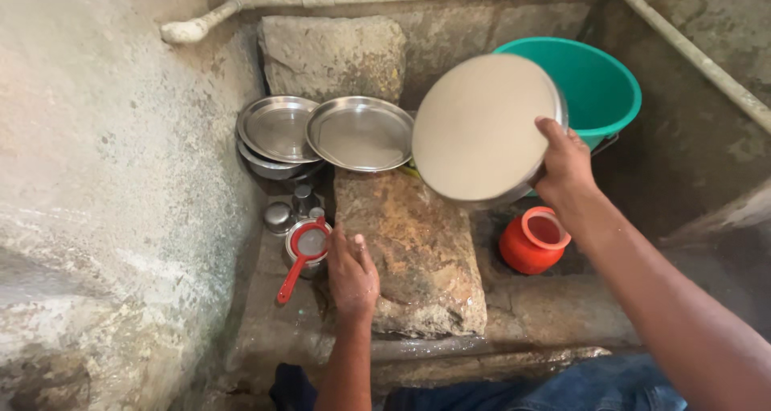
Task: The person washes a metal plate using a yellow sponge and water from a green bucket. They scrub the plate, rinse it with water from a red cup, and repeat the process.
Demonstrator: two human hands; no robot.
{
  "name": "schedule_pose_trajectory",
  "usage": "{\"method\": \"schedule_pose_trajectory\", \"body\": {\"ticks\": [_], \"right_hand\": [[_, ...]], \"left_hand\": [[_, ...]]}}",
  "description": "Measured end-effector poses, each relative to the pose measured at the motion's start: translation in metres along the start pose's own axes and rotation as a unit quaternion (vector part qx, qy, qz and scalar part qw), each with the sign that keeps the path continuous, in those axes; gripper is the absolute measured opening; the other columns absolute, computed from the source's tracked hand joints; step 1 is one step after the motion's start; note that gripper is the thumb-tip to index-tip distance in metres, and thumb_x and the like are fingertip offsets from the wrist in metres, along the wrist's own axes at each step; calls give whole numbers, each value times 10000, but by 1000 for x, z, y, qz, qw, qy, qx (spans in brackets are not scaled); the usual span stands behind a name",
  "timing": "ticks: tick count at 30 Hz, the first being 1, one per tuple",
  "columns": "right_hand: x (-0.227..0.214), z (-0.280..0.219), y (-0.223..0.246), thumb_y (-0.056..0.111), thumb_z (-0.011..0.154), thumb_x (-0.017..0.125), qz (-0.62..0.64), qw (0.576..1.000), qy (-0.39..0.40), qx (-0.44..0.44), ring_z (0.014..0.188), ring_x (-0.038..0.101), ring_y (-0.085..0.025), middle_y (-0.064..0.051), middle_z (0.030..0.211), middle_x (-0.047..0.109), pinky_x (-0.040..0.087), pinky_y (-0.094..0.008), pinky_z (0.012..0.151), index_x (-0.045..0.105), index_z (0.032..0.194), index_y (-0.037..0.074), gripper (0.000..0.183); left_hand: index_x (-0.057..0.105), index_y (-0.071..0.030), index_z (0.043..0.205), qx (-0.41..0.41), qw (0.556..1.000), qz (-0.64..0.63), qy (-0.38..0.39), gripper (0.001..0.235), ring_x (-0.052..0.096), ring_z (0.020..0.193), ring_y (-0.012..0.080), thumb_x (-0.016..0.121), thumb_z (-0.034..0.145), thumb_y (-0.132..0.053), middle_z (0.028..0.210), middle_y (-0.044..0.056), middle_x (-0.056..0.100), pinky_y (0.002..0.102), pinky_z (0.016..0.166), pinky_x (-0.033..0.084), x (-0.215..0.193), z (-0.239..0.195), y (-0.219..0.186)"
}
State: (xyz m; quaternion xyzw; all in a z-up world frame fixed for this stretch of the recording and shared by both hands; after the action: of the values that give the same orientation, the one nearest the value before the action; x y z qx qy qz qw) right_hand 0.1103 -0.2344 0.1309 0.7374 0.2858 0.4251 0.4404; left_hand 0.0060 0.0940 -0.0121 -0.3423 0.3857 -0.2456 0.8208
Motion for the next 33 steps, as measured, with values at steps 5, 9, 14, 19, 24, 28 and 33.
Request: {"method": "schedule_pose_trajectory", "body": {"ticks": [5,9,14,19,24,28,33], "right_hand": [[0,-14,-12,191,951,767,-128,978,103,-129,754,662,-174,-53,924,732,546,-357,624,674,1147,62,253],[3,-80,-58,187,678,914,-481,703,370,-370,639,740,-158,-51,782,776,600,-356,570,755,815,53,249],[1,-132,-112,235,764,838,-480,505,504,-510,970,748,-273,-54,1160,776,609,-406,771,714,937,62,275],[3,-136,-135,328,841,832,-458,454,555,-525,1031,720,-284,-86,1140,757,603,-402,810,726,883,72,280],[39,-26,-139,181,914,702,-475,706,358,-385,707,745,-234,-104,876,784,589,-357,643,796,907,59,154],[90,78,-159,288,749,873,-550,708,146,-418,1029,659,-373,-213,1115,685,548,-472,898,682,1207,30,559],[98,161,-227,367,769,862,-699,658,112,-257,1221,538,-426,-200,1338,557,481,-593,939,678,1239,147,551]], "left_hand": [[451,77,1454,27,1000,-12,10,635,489,1356,489,390,1091,-440,1450,331,512,504,1125,404,-2,0,-6],[456,53,1476,32,998,-63,-1,634,480,1405,467,422,1088,-447,1493,307,518,500,1152,380,-10,-2,-10],[430,33,1505,-15,980,-198,-13,634,520,1404,406,495,1058,-411,1485,281,539,449,1137,407,-18,-1,-9],[547,5,1385,-82,974,-212,13,530,648,1255,359,595,900,-203,1317,244,672,422,1052,480,-16,1,-4],[601,-9,1339,-113,970,-214,15,468,704,1157,333,519,888,-105,1231,224,725,403,1016,511,-14,-2,4],[573,-7,1360,-119,974,-193,24,518,688,1166,340,507,851,-78,1250,224,707,413,1000,501,-15,2,-2],[569,8,1353,-113,970,-214,14,518,705,1168,353,490,845,-56,1245,235,712,422,1024,511,-14,2,-1]]}}
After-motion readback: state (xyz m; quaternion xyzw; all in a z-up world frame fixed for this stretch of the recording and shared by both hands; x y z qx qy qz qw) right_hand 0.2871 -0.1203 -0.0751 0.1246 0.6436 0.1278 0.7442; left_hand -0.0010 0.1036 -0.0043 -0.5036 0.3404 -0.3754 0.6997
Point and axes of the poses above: each hand's wrist, its own z-axis towards the middle knuckle, its own x-axis out of the palm, y = z × x, the point moved 4 cm from there along z, towards the middle knuckle
